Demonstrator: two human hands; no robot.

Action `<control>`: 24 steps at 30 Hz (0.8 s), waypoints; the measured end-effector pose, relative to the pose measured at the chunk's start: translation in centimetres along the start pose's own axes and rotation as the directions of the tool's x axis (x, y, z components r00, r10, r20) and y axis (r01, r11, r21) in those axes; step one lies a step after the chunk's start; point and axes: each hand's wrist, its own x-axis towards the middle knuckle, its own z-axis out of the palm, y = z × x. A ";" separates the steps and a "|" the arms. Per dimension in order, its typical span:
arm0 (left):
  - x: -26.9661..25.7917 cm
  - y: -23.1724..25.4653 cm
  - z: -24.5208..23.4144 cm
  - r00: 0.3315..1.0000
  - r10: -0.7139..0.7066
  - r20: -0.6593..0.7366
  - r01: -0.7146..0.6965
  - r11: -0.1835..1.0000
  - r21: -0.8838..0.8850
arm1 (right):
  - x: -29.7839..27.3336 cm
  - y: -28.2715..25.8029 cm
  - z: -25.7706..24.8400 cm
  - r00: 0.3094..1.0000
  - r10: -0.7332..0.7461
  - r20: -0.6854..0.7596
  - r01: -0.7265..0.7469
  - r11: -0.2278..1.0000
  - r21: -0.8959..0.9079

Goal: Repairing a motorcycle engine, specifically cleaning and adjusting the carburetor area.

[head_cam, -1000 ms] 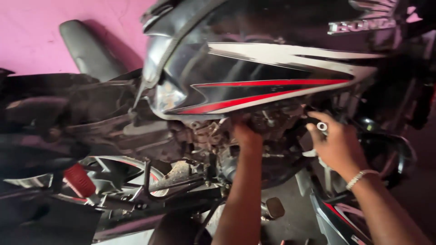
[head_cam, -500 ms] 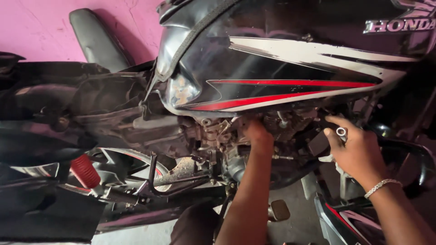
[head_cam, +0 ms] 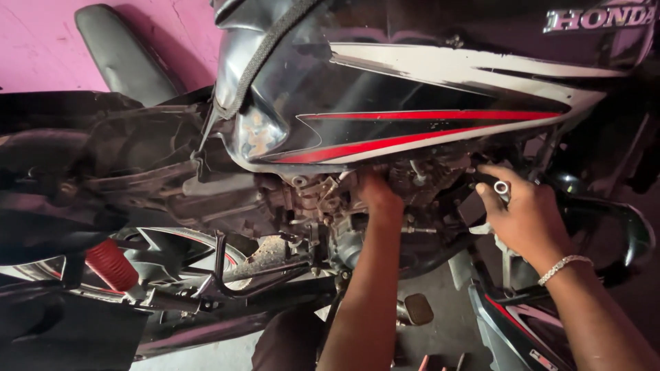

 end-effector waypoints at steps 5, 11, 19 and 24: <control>-1.9 1.1 1.7 0.996 0.001 0.090 0.001 1.000 -0.022 | 0.0 0.7 0.3 0.994 -0.099 -0.049 0.096 0.993 -0.062; -2.4 1.7 2.1 0.993 -0.117 0.019 0.118 0.990 -0.074 | 0.1 1.3 0.1 0.991 -0.123 -0.060 0.114 0.984 -0.136; -2.4 1.3 2.3 0.997 0.052 0.058 -0.049 0.998 -0.044 | 0.1 1.6 0.1 0.986 -0.151 -0.072 0.141 0.981 -0.133; 0.1 0.0 0.1 0.992 0.111 0.052 -0.110 0.994 -0.025 | 0.1 1.8 0.2 0.973 -0.209 -0.095 0.199 0.975 -0.100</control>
